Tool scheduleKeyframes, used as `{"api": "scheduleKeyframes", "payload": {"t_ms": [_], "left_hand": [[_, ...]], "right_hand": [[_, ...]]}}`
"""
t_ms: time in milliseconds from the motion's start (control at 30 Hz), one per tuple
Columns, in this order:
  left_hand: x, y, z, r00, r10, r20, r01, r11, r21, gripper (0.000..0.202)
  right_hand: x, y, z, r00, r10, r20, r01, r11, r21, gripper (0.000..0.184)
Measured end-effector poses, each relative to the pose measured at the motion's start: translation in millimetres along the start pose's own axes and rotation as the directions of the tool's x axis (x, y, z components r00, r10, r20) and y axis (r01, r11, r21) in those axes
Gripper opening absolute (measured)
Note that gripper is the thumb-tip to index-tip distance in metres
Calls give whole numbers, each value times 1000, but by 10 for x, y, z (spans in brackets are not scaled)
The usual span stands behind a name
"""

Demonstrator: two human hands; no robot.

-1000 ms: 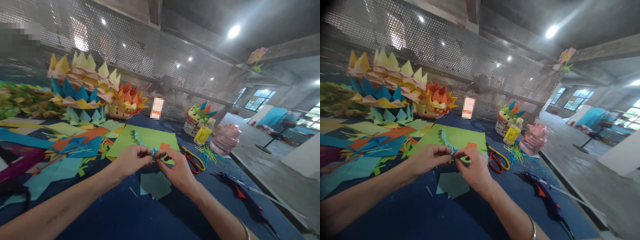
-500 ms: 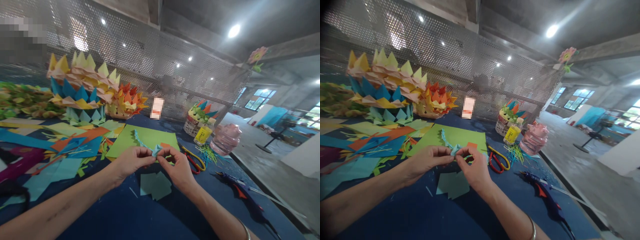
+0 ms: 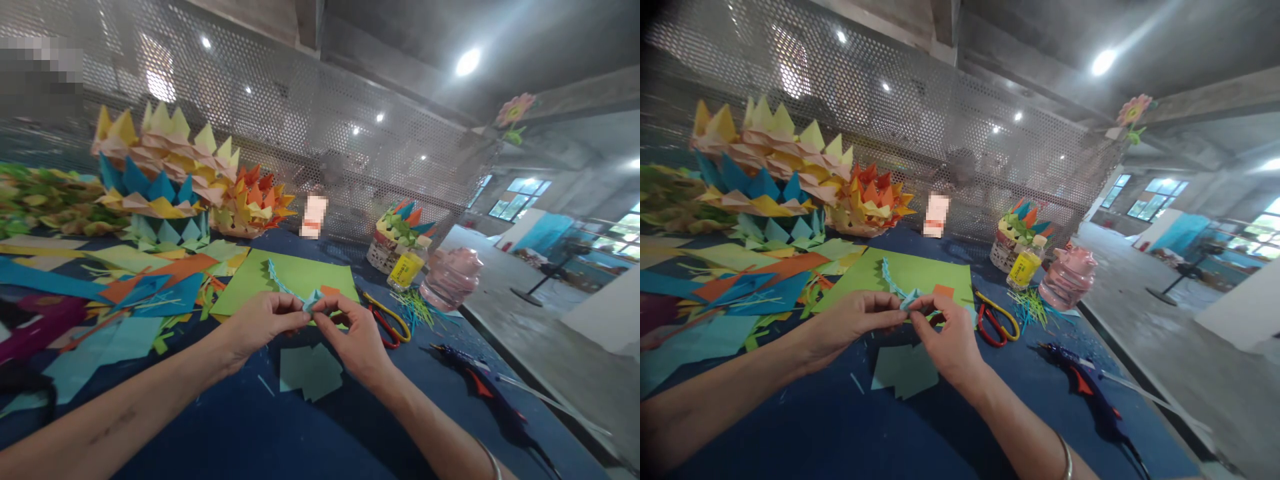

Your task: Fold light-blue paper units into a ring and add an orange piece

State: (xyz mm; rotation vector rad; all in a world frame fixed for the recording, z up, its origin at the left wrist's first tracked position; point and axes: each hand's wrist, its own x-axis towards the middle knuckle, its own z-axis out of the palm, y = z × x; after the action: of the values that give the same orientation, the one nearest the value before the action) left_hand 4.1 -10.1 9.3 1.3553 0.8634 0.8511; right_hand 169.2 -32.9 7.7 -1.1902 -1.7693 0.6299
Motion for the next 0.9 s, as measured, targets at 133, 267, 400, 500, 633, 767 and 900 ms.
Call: {"api": "scheduleKeyframes", "payload": {"t_ms": [133,267,400,500,633,767,900], "left_hand": [[1,-18,-10,1000,-19,15,19,1000,-19,22],[-6,-19,-12,999,-50,22,51,997,-54,19],[-31,27,5,994,-106,9,106,991,-86,16],[-43,62,14,991,-133,5,132,983,-129,14],[-47,71,4,989,-144,-14,139,973,-185,14],[-49,45,-14,993,-120,15,121,967,-224,13],[-48,7,-25,993,-95,69,109,965,-239,18]], "right_hand": [[-7,-15,-2,999,-32,6,32,999,21,8],[-6,-32,-6,1000,-27,9,27,999,34,9],[-8,-58,-12,1000,-15,14,15,1000,25,9],[-13,-78,-24,999,-26,21,26,1000,-3,11],[-20,-91,-43,995,-84,54,86,996,-38,15],[-25,-79,-57,992,-111,65,115,992,-52,16],[-26,-69,-69,987,-152,52,155,986,-59,15]]}}
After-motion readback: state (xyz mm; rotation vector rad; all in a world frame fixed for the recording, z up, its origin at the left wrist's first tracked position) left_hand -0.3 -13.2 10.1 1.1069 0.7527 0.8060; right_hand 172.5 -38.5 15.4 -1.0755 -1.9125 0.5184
